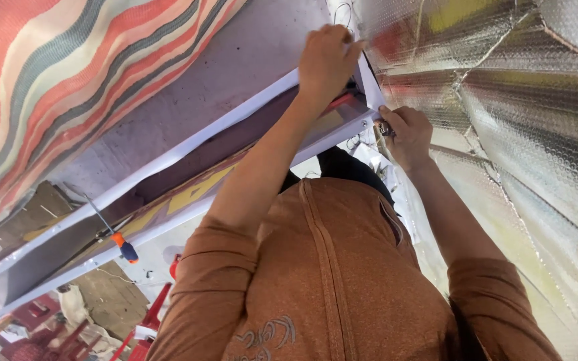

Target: The person is assembling a large, rectangular sign with yellow and purple lettering. They use a screwdriver to tighten screws along the white frame and a lighter to heat and seal the edges of a clear plastic sheet covering the sign.

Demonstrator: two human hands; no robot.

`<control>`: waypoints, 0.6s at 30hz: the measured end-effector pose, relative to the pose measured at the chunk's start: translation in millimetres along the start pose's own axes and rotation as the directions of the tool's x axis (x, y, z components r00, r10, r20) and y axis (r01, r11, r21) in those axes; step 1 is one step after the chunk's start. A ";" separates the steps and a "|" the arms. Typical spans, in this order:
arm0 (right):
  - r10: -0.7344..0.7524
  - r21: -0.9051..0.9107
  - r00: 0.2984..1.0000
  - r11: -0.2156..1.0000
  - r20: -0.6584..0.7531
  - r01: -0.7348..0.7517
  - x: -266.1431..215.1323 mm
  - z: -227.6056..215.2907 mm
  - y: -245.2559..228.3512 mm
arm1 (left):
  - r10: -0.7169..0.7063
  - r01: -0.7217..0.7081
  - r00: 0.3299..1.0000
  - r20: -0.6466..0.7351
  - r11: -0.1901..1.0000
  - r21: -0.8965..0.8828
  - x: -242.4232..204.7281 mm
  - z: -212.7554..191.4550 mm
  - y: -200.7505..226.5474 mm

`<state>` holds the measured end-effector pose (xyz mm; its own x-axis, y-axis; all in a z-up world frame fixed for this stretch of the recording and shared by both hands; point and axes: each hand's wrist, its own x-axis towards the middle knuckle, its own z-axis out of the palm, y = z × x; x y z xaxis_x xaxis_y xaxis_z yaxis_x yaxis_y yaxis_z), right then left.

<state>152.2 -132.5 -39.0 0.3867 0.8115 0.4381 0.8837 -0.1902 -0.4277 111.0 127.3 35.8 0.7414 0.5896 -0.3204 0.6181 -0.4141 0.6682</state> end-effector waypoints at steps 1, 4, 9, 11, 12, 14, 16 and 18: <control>-0.008 0.005 1.000 1.000 0.004 0.008 -1.5 0.5 0.5 | -0.007 0.007 1.000 -0.007 1.000 -0.003 7.5 3.7 5.7; 0.022 0.017 0.999 1.000 0.027 -0.022 -4.0 1.7 1.2 | -0.215 0.175 0.970 0.113 0.941 0.289 25.7 14.9 11.0; 0.076 0.111 0.997 0.991 -0.006 -0.075 -7.1 3.4 -4.6 | -0.236 0.216 0.970 0.062 0.949 0.231 22.8 23.2 -8.2; 0.136 0.230 0.991 0.964 0.019 -0.137 -3.6 -1.1 -11.6 | -0.237 0.217 0.970 0.059 0.946 0.241 22.5 24.3 -13.6; 0.183 0.347 0.982 0.919 0.051 -0.190 -1.3 -3.5 -14.7 | -0.242 0.223 0.969 0.048 0.943 0.247 22.2 24.5 -16.3; 0.195 0.408 0.980 0.892 0.043 -0.196 1.5 -5.4 -21.1 | -0.243 0.233 0.970 0.020 0.948 0.219 14.3 22.7 -13.1; 0.205 0.475 0.978 0.857 0.038 -0.198 5.4 -5.5 -26.1 | -0.252 0.249 0.968 -0.012 0.949 0.194 1.4 15.4 -8.1; 0.158 0.398 0.987 0.906 -0.002 -0.144 7.6 -7.1 -31.4 | -0.286 0.282 0.954 0.086 0.958 0.054 -17.1 5.6 0.7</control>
